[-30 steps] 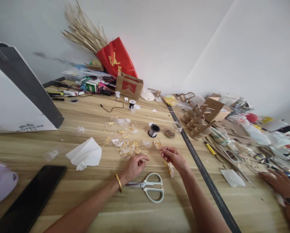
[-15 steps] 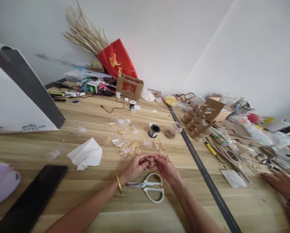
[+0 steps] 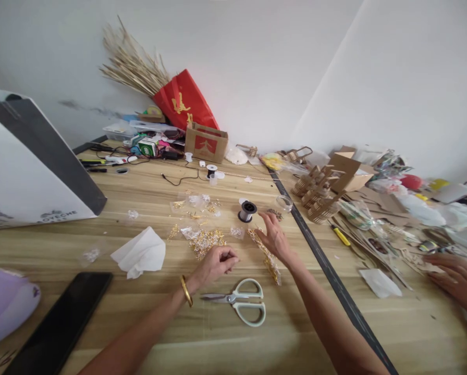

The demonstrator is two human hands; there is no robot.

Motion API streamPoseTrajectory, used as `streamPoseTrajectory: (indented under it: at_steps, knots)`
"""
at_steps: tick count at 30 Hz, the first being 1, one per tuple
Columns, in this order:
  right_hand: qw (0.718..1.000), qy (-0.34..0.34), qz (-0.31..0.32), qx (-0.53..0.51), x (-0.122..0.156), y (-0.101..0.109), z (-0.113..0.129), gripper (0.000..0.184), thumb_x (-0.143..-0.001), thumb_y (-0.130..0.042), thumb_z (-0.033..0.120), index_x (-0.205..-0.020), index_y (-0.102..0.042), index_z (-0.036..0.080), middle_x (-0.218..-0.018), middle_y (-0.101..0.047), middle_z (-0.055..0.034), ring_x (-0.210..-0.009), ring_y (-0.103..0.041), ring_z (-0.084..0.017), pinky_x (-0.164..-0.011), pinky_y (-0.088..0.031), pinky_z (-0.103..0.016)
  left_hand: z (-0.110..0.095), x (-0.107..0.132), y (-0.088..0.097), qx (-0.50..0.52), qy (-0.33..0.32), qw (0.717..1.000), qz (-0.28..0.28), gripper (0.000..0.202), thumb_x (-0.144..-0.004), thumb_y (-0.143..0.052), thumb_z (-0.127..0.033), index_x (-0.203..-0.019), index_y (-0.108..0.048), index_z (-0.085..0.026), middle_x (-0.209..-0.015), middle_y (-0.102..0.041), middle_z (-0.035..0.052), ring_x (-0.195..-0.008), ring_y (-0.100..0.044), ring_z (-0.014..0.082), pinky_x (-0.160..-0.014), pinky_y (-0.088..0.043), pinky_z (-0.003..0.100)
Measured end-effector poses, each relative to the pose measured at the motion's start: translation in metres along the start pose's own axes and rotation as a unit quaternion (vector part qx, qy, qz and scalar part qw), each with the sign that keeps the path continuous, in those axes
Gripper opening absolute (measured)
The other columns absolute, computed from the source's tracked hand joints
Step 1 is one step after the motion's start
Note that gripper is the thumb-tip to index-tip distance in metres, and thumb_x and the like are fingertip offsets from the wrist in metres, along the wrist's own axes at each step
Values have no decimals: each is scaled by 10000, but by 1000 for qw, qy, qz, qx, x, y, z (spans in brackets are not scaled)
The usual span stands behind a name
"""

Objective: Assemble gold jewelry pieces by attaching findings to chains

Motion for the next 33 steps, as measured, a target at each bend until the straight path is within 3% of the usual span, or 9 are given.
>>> streamPoseTrajectory:
  at_steps: [3, 6, 11, 13, 16, 21, 25, 30, 33]
  knots:
    - [992, 61, 52, 100, -36, -5, -7, 734, -753, -584, 175, -1406, -259, 258, -1346, -360, -119, -1233, -384, -285, -989, -359, -446, -5, -1, 0, -25, -8, 1000, 11, 202, -774, -561, -299, -728, -598, -107, -544, -513, -26, -490, -477, 76, -487, -386, 190]
    - [969, 77, 151, 178, -65, -22, -15, 823, -698, -631, 121, -1415, -254, 268, -1416, -269, -129, -1283, -323, -308, -1002, -339, -424, -9, 1, 3, -45, -8, 999, 20, 201, -780, -556, -298, -735, -598, -107, -534, -503, -29, -481, -465, 72, -477, -371, 185]
    - [928, 113, 292, 202, -90, -50, -18, 711, -751, -536, 62, -1380, -329, 320, -1341, -420, -75, -1143, -506, -219, -914, -391, -279, -7, 13, 11, -30, 13, 999, 25, 223, -773, -557, -327, -732, -580, -109, -533, -475, -37, -479, -455, 72, -467, -374, 185]
    - [926, 105, 301, 203, -99, -52, -21, 614, -788, -552, 141, -1347, -381, 329, -1247, -515, -56, -1053, -565, -201, -862, -407, -248, -2, 20, 16, -26, 21, 999, 15, 234, -764, -564, -341, -719, -573, -111, -523, -464, -43, -465, -440, 67, -456, -363, 181]
    - [928, 80, 295, 214, -112, -53, -27, 615, -745, -658, 289, -1315, -429, 298, -1158, -579, -68, -1009, -583, -229, -831, -413, -258, 10, 29, 22, -13, 42, 999, 5, 273, -743, -582, -387, -700, -560, -118, -496, -416, -62, -439, -405, 61, -426, -344, 175]
    - [933, 22, 271, 237, -126, -50, -35, 603, -735, -647, 489, -1250, -496, 214, -1166, -586, -131, -1062, -553, -294, -853, -407, -328, 23, 37, 30, 30, 58, 998, -6, 343, -714, -621, -458, -690, -552, -123, -487, -421, -70, -410, -388, 45, -412, -316, 167]
    - [936, -11, 258, 238, -133, -44, -37, 740, -703, -586, 657, -1253, -496, 170, -1225, -547, -185, -1115, -519, -348, -893, -391, -404, 28, 43, 35, 73, 69, 995, 14, 367, -695, -651, -476, -698, -552, -123, -495, -438, -68, -408, -398, 40, -418, -313, 163]
    - [942, -4, 262, 212, -135, -35, -36, 782, -704, -608, 635, -1322, -433, 189, -1302, -502, -159, -1163, -494, -311, -929, -380, -366, 32, 51, 39, 109, 74, 988, 86, 341, -688, -684, -437, -718, -592, -110, -484, -456, -56, -413, -397, 41, -428, -317, 163]
    - [941, 23, 279, 192, -130, -37, -31, 738, -698, -682, 521, -1331, -430, 235, -1276, -530, -111, -1124, -529, -271, -912, -390, -309, 33, 52, 44, 130, 73, 985, 88, 334, -682, -693, -433, -706, -600, -113, -475, -435, -62, -420, -379, 40, -429, -310, 159]
Point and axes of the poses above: each hand's wrist, its own x-axis away from the middle knuckle, its own y-axis out of the back of the hand, z = x × y, the point moved 8 cm from there along -x, towards the middle knuckle
